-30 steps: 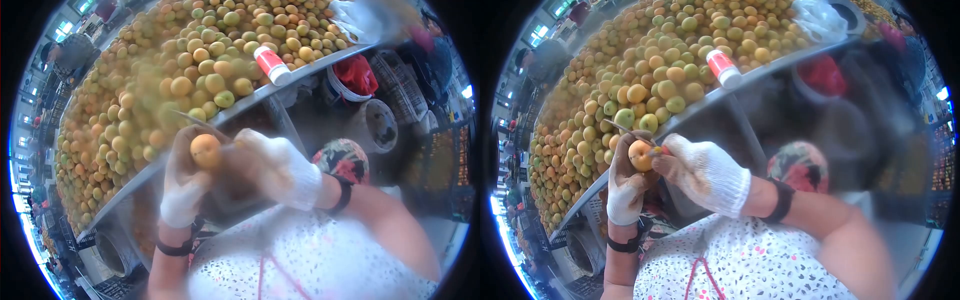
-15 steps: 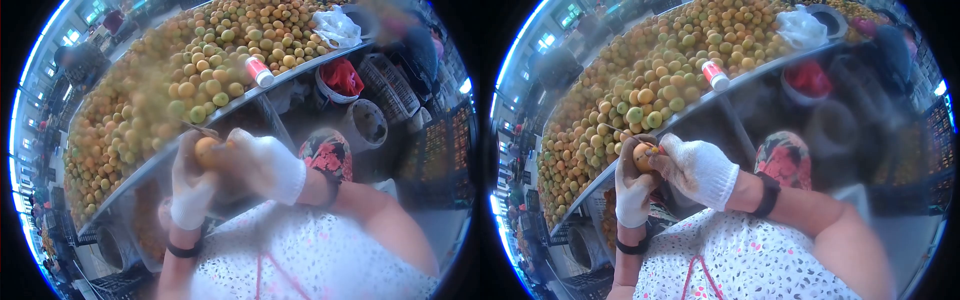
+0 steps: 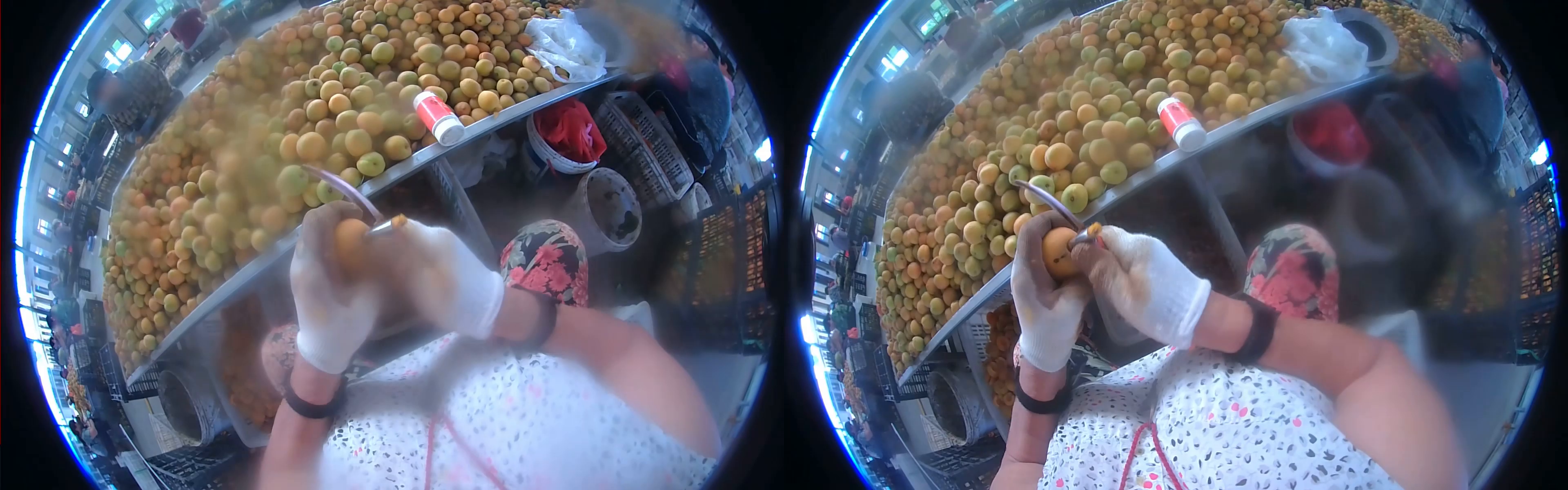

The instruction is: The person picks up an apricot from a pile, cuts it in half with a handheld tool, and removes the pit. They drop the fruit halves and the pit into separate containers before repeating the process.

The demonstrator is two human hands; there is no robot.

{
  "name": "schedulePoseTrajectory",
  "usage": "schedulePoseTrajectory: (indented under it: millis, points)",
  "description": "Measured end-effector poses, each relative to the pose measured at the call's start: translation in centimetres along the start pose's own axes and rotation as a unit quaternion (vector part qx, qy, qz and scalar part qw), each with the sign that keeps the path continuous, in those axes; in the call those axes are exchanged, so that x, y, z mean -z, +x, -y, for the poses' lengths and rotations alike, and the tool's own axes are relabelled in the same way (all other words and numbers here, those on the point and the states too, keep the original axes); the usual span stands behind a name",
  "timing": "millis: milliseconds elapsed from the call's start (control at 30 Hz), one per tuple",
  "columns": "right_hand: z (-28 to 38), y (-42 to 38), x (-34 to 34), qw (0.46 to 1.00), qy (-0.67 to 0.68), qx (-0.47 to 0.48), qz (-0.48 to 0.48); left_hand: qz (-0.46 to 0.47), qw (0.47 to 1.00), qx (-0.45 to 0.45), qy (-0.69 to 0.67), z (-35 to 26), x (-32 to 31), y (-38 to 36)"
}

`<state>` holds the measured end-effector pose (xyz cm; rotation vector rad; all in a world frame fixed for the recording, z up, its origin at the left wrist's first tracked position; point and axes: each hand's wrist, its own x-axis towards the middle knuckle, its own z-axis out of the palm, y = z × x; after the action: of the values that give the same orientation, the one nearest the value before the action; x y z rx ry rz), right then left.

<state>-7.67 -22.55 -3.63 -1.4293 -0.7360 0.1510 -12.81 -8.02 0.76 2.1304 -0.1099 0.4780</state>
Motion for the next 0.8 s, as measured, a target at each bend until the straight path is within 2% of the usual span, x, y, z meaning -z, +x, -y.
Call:
schedulePoseTrajectory:
  millis: [33,67,100,133,167,233,267,300,367,433,467,533,800]
  points:
    - [-0.8,0.2,0.1,0.997,0.045,-0.040,0.053,-0.001,1.000,0.003,-0.001,0.6,0.3,-0.1]
    - [1.9,0.6,1.3,0.931,0.257,-0.246,0.087,0.035,0.973,0.070,-0.216,1.5,0.8,-0.2]
    - [4.6,0.6,2.6,0.778,0.444,-0.430,0.112,0.067,0.895,0.131,-0.420,1.9,1.1,-0.3]
    - [4.3,0.4,2.6,0.762,0.472,-0.403,0.185,0.068,0.852,0.126,-0.503,1.4,1.2,-0.2]
    - [4.2,0.1,2.3,0.761,0.472,-0.404,0.187,0.066,0.853,0.126,-0.502,1.4,1.1,-0.3]
    - [4.5,-0.2,1.3,0.885,0.344,-0.277,0.146,-0.016,0.858,0.187,-0.477,1.5,0.9,-0.6]
    - [4.4,-0.3,1.6,0.915,0.306,-0.232,0.125,-0.021,0.867,0.164,-0.469,1.2,1.1,-0.7]
    - [4.4,-0.4,1.2,0.916,0.305,-0.228,0.125,-0.020,0.869,0.160,-0.468,0.9,1.4,-0.8]
    - [4.1,-0.7,0.0,0.956,0.235,-0.176,0.006,-0.029,0.835,0.167,-0.524,0.2,2.0,-1.2]
    - [2.8,-1.7,0.1,0.965,0.206,-0.158,0.042,-0.026,0.850,0.143,-0.507,-0.4,2.0,-1.7]
    - [3.4,-2.1,0.0,0.990,0.091,-0.103,0.040,-0.027,0.853,0.134,-0.503,-1.2,1.8,-1.9]
    - [4.3,-2.6,0.4,0.995,-0.092,0.008,0.046,-0.026,0.858,0.120,-0.499,-2.2,1.7,-2.2]
    - [5.7,-4.1,0.4,0.983,-0.174,0.046,0.031,-0.049,0.889,0.107,-0.442,-4.0,1.4,-3.3]
